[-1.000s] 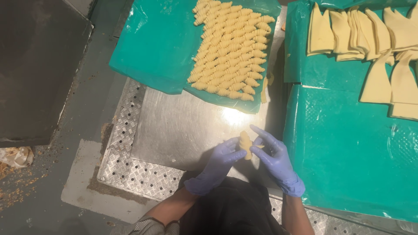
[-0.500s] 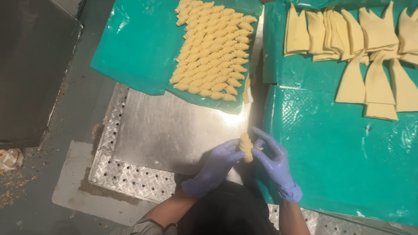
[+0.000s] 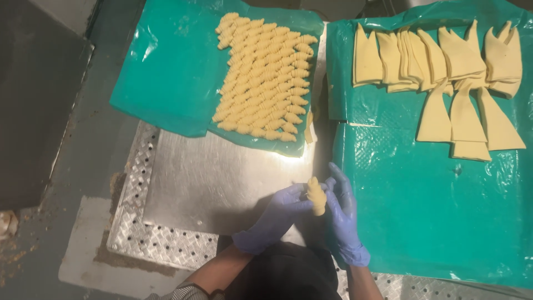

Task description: Rolling triangular pieces of dough into croissant shapes.

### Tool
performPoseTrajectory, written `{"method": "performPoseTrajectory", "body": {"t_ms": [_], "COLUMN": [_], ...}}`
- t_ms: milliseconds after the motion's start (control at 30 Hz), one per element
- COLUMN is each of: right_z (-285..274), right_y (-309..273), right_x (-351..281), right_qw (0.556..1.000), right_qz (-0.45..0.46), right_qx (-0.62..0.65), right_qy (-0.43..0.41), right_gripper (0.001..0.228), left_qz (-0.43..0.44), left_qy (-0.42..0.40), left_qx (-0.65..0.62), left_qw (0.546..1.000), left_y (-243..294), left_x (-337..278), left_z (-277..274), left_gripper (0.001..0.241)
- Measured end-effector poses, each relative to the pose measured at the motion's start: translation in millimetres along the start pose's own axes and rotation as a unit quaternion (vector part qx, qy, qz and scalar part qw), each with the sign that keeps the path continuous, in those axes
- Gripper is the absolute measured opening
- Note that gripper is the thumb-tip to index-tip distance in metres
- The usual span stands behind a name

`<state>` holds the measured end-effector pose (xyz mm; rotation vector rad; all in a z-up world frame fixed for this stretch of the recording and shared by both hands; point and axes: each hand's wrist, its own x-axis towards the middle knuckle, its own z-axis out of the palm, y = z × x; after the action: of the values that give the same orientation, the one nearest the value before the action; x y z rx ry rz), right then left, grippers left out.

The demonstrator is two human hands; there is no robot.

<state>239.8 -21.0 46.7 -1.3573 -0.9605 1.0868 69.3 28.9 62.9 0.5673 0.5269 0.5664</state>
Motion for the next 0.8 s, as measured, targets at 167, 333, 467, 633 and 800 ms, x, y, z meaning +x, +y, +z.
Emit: {"method": "performPoseTrajectory", "body": {"t_ms": [167,333,467,633,800], "right_z": [49.0,86.1,87.2,77.1,53.2], "right_y": [2.0,45.9,63.5,91.2,136.5], "right_x": [19.5,33.8,24.4,-3.2,-30.6], "right_qw": [0.999,0.99,0.979,0.953,0.927], "right_qz": [0.007,-0.017,-0.032,0.005,0.03], "right_qx": [-0.004,-0.038,-0.025,-0.062,-0.088], "right_qy": [0.041,0.132,0.199,0.295,0.364], "right_gripper": [0.064,0.058,0.06,0.062,0.06], "left_qz": [0.015,0.036,0.151,0.29,0.347], "left_qy": [-0.014,0.035,0.239,0.276,0.311], "left_qx": [0.026,0.117,0.203,0.465,0.588], "left_qw": [0.999,0.992,0.937,0.79,0.661], "left_y": [2.6,53.3,111.3,198.9,212.4], "left_x": [5.8,30.1,146.6,254.8,276.6], "left_z": [-59.9,-162.3,-328.6,-405.8,-402.7], "left_gripper": [0.047,0.034,0.038,0.04,0.036]}}
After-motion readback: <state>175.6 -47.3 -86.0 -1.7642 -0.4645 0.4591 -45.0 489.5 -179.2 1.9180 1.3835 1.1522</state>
